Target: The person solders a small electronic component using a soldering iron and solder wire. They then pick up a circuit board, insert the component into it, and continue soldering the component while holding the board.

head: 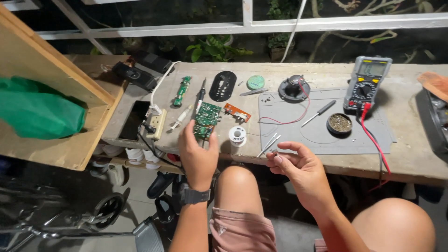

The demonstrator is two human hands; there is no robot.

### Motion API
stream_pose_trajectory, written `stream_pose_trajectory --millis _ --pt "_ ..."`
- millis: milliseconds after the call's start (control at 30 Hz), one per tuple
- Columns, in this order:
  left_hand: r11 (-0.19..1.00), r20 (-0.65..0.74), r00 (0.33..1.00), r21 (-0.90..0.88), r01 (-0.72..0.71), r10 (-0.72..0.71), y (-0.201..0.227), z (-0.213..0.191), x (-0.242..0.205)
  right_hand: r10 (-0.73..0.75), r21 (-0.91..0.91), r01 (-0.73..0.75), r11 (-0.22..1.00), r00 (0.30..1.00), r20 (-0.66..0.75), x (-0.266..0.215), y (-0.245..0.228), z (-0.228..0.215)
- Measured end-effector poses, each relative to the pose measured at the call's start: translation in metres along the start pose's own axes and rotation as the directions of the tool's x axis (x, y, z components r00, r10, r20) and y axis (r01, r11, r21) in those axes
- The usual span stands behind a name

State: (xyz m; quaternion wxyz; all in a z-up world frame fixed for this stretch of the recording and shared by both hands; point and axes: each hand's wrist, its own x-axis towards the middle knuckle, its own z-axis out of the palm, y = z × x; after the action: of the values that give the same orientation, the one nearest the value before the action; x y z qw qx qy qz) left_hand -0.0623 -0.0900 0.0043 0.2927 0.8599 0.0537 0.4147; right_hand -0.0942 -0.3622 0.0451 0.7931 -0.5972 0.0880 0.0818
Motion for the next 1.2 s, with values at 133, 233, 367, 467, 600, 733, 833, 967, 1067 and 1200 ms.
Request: stream_pose_trajectory --millis 133,233,367,467,600,733,833,967,1067,1200 --pt "0.996 -0.032 0.999 -0.093 -0.016 0.013 0.02 -0.021 0.005 -0.043 0.025 0.043 0.999 0.999 0.018 -0.004 0.003 -0.007" --pt "0.986 -0.059 0.997 -0.161 0.037 -0.047 0.024 -0.025 0.007 -0.029 0.026 0.029 0.999 1.0 0.006 -0.009 -0.002 -0.008" --pt "0.937 -0.044 0.991 -0.335 0.103 -0.125 0.039 -0.03 0.005 -0.04 0.01 0.039 0.999 0.999 0.017 -0.011 0.0 -0.017" --pt "0.889 0.017 0.985 -0.428 0.161 -0.17 0.066 -0.031 -0.003 -0.014 0.024 0.014 1.0 1.0 -0.005 -0.017 0.0 -0.026" --pt "0.759 0.197 0.956 -0.582 0.294 -0.22 0.104 -0.031 -0.02 -0.033 0.077 0.035 0.996 0.999 -0.038 -0.021 0.008 -0.045" --pt "0.662 0.373 0.885 -0.592 0.459 -0.279 0.141 -0.032 -0.034 -0.028 0.108 0.036 0.993 0.996 -0.081 -0.032 0.01 -0.068" --pt "0.47 0.509 0.822 -0.677 0.566 -0.258 0.148 -0.021 -0.054 -0.029 0.076 0.039 0.996 0.992 -0.119 -0.041 0.007 -0.084" --pt "0.219 0.711 0.645 -0.607 0.764 -0.28 0.152 -0.014 -0.082 -0.128 0.063 0.138 0.988 0.981 -0.143 -0.054 0.005 -0.102" --pt "0.107 0.829 0.484 -0.474 0.874 -0.28 0.151 -0.008 -0.105 -0.13 0.056 0.139 0.989 0.981 -0.142 -0.063 0.009 -0.116" --pt "-0.127 0.976 0.11 -0.136 0.983 -0.189 0.15 -0.008 -0.122 -0.17 0.06 0.176 0.983 0.981 -0.092 -0.074 0.021 -0.133"
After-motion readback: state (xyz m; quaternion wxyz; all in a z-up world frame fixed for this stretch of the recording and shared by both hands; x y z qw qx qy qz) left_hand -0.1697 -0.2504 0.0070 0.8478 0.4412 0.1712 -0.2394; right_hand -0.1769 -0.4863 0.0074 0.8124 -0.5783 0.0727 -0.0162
